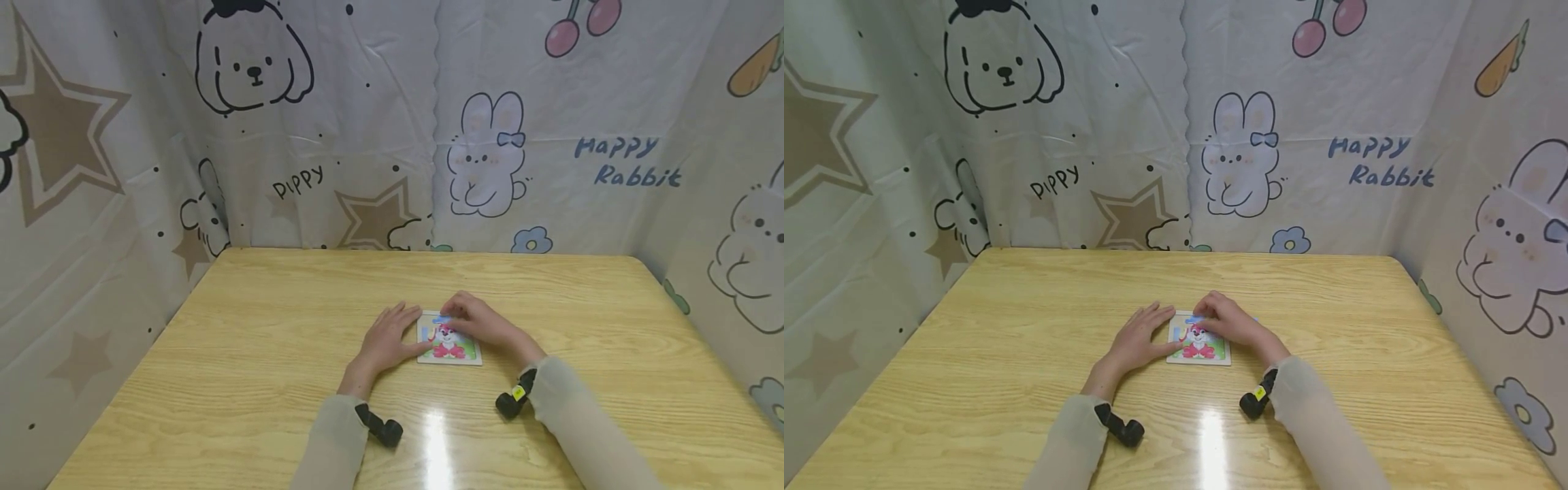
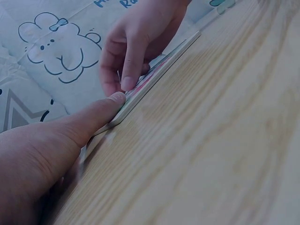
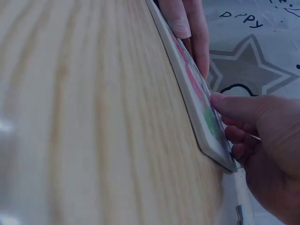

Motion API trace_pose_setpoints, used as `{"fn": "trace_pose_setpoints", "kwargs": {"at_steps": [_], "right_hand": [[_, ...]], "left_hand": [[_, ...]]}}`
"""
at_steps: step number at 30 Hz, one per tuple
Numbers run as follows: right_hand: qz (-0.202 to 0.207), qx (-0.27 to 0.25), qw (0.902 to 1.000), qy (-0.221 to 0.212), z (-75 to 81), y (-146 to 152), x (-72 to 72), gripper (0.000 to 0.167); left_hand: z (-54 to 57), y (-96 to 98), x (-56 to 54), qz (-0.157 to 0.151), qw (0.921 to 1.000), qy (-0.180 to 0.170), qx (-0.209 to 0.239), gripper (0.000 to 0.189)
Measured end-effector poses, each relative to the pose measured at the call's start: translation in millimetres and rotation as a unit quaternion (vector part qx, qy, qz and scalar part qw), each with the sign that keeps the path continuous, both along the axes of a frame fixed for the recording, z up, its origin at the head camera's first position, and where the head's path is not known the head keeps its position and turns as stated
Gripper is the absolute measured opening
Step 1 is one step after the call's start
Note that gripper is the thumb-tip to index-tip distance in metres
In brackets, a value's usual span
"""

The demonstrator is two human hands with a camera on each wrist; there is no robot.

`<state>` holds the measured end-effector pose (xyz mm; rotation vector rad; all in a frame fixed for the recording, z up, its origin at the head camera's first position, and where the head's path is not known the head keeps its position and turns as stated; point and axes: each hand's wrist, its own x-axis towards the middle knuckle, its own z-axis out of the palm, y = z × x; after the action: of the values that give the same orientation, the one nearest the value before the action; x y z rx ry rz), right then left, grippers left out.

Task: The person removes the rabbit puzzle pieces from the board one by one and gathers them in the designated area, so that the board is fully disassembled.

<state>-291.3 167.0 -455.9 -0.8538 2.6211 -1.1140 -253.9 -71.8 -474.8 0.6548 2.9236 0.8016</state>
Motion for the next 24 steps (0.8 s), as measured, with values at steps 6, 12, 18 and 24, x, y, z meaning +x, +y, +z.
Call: {"fn": "trace_pose_setpoints", "kwargs": {"at_steps": [6, 12, 18, 24], "right_hand": [[0.013, 0.019, 0.9997, -0.007, 1.7, -7, -3.0, 0.018], [0.029, 0.036, 0.9989, -0.009, 5.6, -10, -6.4, 0.016], [0.035, 0.046, 0.9981, -0.02, 7.9, -13, -8.1, 0.015], [0.035, 0.055, 0.9978, 0.014, 6.5, -14, -8.9, 0.013]], "left_hand": [[-0.9, 0.3, -0.6, -0.001, 1.0, 0.002, -0.001, 0.076], [-2.1, 0.2, -0.8, 0.001, 1.0, 0.003, -0.001, 0.076], [-2.3, -0.2, -0.7, 0.003, 1.0, 0.003, 0.001, 0.076], [-1.1, 0.3, -0.3, 0.003, 1.0, -0.002, 0.001, 0.076]]}}
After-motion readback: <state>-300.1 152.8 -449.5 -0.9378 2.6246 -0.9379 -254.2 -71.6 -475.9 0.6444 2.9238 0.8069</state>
